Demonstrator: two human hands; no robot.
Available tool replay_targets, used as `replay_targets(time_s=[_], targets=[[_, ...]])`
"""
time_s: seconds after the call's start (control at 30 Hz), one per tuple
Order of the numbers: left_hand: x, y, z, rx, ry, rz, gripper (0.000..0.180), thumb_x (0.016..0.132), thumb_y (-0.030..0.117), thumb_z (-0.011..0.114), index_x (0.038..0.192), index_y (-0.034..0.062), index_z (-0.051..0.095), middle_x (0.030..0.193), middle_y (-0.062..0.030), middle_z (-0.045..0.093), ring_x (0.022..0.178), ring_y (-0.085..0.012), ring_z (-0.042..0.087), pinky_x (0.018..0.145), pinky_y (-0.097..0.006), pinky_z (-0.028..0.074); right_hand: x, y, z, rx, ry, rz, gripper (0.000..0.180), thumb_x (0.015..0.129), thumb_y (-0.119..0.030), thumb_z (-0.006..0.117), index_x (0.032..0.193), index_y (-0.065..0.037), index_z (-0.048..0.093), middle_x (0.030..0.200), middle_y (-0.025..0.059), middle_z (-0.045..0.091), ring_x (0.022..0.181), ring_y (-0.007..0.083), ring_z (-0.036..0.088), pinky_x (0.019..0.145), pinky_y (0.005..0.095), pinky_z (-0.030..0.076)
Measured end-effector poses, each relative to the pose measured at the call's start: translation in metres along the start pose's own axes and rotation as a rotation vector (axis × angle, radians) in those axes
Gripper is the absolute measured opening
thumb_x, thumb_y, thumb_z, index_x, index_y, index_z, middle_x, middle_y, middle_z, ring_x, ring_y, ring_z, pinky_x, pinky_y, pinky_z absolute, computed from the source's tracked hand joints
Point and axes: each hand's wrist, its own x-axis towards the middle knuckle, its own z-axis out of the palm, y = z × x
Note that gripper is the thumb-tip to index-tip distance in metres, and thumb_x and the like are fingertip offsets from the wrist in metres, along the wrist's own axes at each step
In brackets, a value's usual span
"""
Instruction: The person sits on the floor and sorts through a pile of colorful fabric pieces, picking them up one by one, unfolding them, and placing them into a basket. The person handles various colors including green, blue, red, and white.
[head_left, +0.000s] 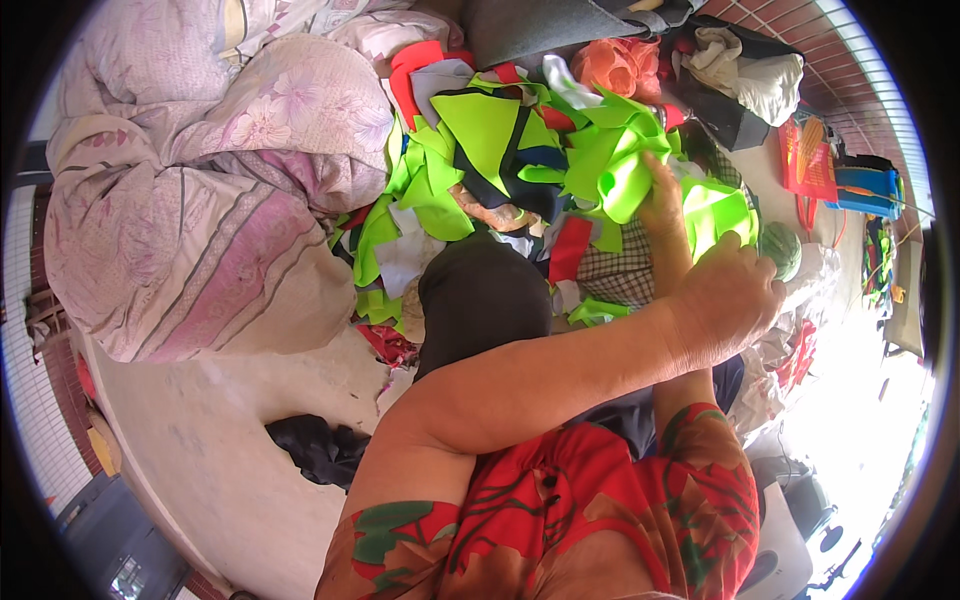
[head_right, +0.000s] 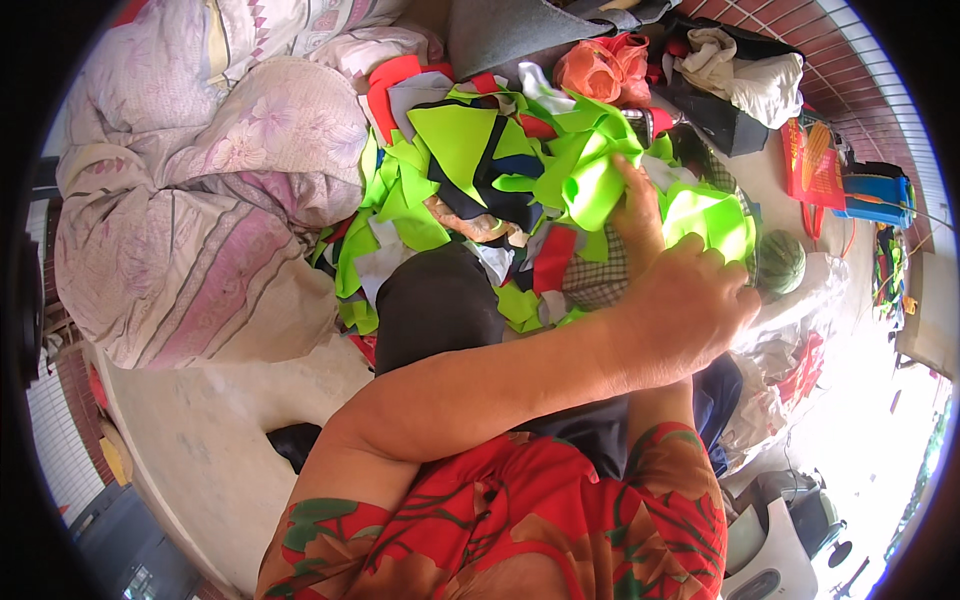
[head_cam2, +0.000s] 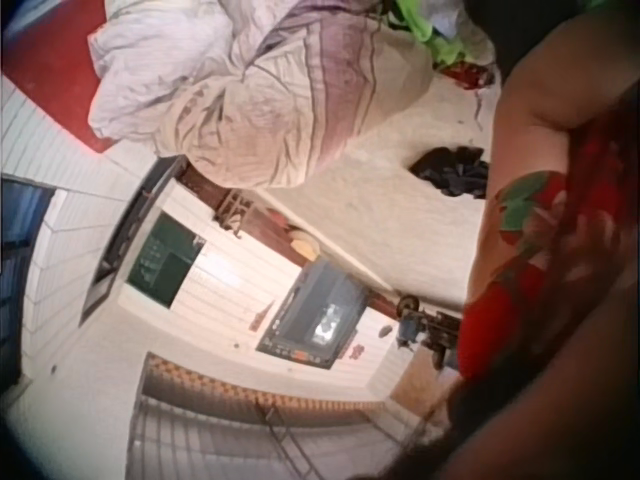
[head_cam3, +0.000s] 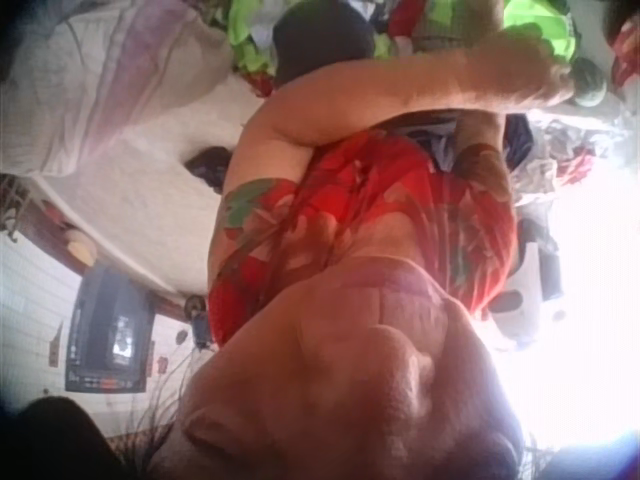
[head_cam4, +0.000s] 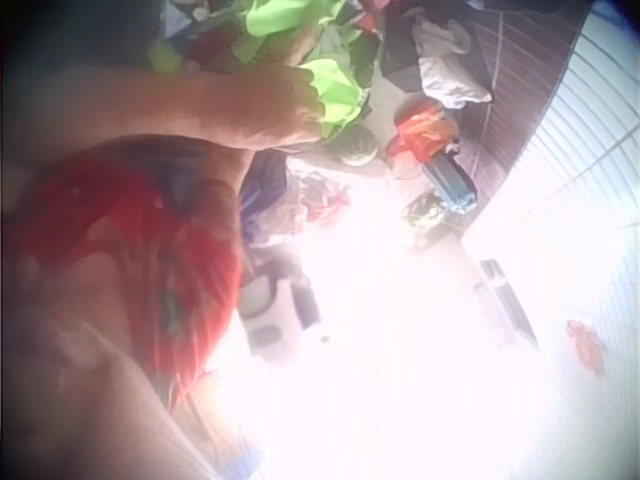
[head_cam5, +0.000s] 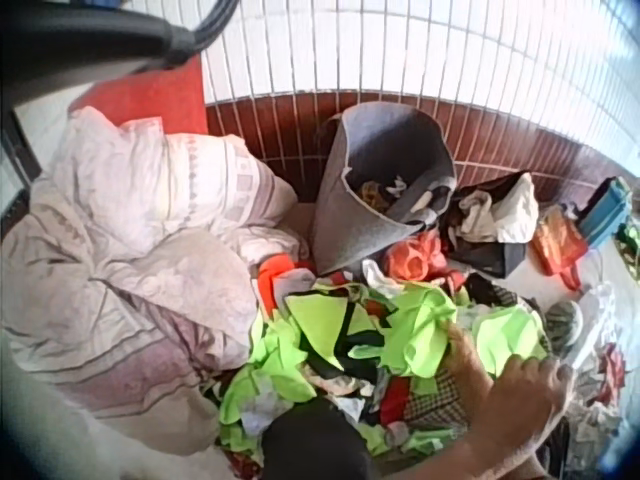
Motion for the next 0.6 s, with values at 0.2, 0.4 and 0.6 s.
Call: replay_targets(time_s=[0.2, 0.4, 0.6], targets=[[-0.002, -0.004, -0.001, 0.036, 0.007, -0.011, 0.007, 0.069, 0.016, 0.061, 0.07, 0.0106, 0.058, 0.071, -0.0041, 0.055, 0.068, -0.0199, 0.056, 0.067, -0.035, 0.041, -0.002, -0.099, 0.056, 0.59, 0.168, 0.254, 0.029, 0.092, -0.024, 0.051, 0.108, -0.001, 0.058, 0.098, 0.0076, 0.063, 0.087, 0.0167, 0.061, 0.077, 0.0297, 0.049], [0.001, -0.004, -0.005, -0.035, 0.016, 0.024, 0.008, 0.068, 0.015, 0.062, 0.071, 0.0089, 0.057, 0.07, -0.0055, 0.055, 0.066, -0.0205, 0.056, 0.067, -0.035, 0.041, -0.02, -0.09, 0.138, -0.105, -0.563, 0.067, 0.047, 0.086, -0.028, 0.063, 0.128, -0.012, 0.051, 0.129, 0.0132, 0.05, 0.116, 0.0279, 0.049, 0.1, 0.0346, 0.037], [-0.002, -0.003, -0.006, -0.014, 0.0, 0.036, 0.009, 0.068, 0.016, 0.063, 0.07, 0.009, 0.057, 0.068, -0.0051, 0.054, 0.066, -0.02, 0.055, 0.066, -0.034, 0.04, -0.058, -0.054, 0.168, -0.06, -0.48, 0.252, 0.024, 0.087, -0.016, 0.06, 0.109, -0.007, 0.063, 0.1, 0.0102, 0.066, 0.088, 0.0192, 0.063, 0.08, 0.0309, 0.05]])
